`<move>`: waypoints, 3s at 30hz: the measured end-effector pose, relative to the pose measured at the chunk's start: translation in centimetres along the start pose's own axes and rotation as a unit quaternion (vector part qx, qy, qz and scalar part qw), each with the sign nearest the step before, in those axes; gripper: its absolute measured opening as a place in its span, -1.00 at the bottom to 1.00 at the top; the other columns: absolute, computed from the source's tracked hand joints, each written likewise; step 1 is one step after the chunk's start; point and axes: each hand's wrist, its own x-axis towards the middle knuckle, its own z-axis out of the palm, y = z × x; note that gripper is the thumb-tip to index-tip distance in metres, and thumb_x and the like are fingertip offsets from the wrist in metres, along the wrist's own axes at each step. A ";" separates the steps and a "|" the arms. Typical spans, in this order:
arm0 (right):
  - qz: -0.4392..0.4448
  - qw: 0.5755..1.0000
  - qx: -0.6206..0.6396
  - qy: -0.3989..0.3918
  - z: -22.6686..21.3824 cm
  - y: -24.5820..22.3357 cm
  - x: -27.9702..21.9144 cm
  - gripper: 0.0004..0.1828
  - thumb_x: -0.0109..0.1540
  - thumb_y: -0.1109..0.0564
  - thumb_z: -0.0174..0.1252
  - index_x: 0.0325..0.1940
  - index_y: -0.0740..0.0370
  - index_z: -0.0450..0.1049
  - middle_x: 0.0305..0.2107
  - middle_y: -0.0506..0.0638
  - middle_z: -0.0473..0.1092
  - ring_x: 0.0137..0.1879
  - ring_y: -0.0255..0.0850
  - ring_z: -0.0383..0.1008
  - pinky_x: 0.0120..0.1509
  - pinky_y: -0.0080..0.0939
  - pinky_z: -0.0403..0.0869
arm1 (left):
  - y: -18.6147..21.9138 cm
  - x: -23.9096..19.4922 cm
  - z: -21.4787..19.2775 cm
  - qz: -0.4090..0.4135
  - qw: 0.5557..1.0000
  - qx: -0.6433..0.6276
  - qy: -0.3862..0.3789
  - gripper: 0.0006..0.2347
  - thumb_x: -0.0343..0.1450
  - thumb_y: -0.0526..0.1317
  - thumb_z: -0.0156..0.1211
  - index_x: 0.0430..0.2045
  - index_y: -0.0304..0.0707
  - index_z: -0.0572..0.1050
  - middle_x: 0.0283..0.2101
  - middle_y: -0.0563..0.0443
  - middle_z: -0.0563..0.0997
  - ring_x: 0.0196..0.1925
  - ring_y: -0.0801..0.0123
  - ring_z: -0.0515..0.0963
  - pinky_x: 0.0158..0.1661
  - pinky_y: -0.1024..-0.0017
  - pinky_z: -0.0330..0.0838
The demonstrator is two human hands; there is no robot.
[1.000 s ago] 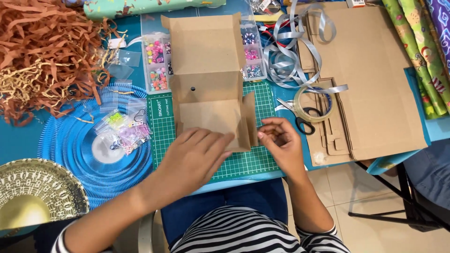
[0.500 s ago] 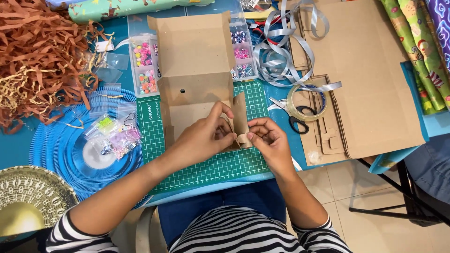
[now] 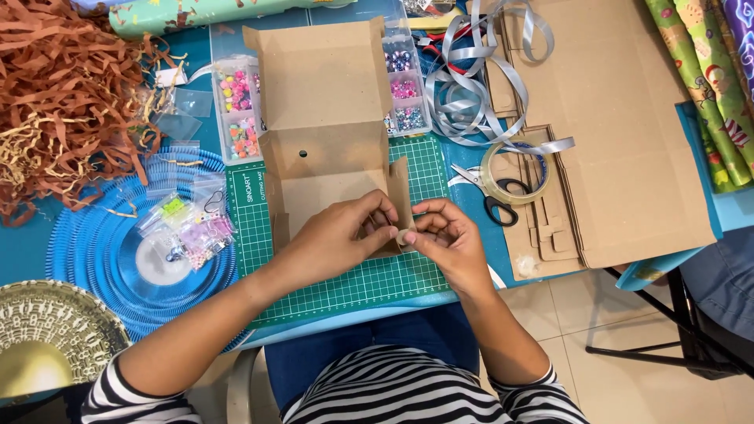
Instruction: Assembling a small cardboard box by folding along pre-scored lines and tucking in the tabs.
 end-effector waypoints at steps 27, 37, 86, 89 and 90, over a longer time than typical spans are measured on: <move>-0.013 1.000 0.024 0.009 -0.3 0.7 0.4 -0.40 0.16 0.46 0.44 0.21 0.33 0.35 -0.58 0.03 0.45 -0.37 -0.35 0.50 -0.17 -0.39 0.50 | 0.7 0.2 0.1 0.089 0.991 0.089 0.047 -0.97 0.49 -0.30 0.31 -0.28 -0.19 0.65 -0.38 -0.15 0.74 -0.22 -0.08 0.73 -0.21 0.11 0.56; 0.003 1.000 0.009 0.006 -0.6 0.9 0.4 -0.59 0.23 0.35 0.43 0.09 0.34 0.42 -0.51 0.08 0.50 -0.32 -0.33 0.53 -0.14 -0.38 0.48 | 0.6 0.0 0.2 0.089 0.990 0.095 0.052 -0.94 0.50 -0.29 0.29 -0.22 -0.23 0.63 -0.36 -0.21 0.75 -0.20 -0.12 0.74 -0.20 0.10 0.56; -0.071 0.987 -0.140 -0.030 0.4 0.3 -0.3 -0.63 0.49 0.10 0.16 -0.31 0.36 0.64 -0.41 0.15 0.52 -0.14 -0.15 0.51 0.11 -0.12 0.46 | -3.2 -2.2 7.3 0.213 0.844 0.414 0.265 -0.71 0.40 -0.03 0.45 -0.31 -0.33 0.64 -0.34 -0.17 0.56 -0.19 -0.04 0.59 0.10 -0.16 0.33; -0.100 0.982 -0.156 -0.032 0.5 -0.1 -0.5 -0.65 0.47 0.14 0.17 -0.31 0.38 0.66 -0.43 0.16 0.54 -0.15 -0.11 0.54 0.12 -0.10 0.44 | -4.2 -1.1 8.5 0.221 0.830 0.420 0.292 -0.78 0.42 -0.11 0.37 -0.35 -0.34 0.63 -0.37 -0.11 0.50 -0.23 0.05 0.55 0.13 -0.15 0.29; -0.119 0.979 -0.160 -0.028 0.6 -0.3 -0.6 -0.68 0.45 0.18 0.19 -0.32 0.39 0.68 -0.45 0.15 0.54 -0.17 -0.10 0.54 0.13 -0.12 0.44 | -4.5 -0.8 8.8 0.224 0.834 0.411 0.292 -0.82 0.44 -0.17 0.33 -0.36 -0.37 0.62 -0.38 -0.08 0.48 -0.25 0.10 0.53 0.13 -0.14 0.27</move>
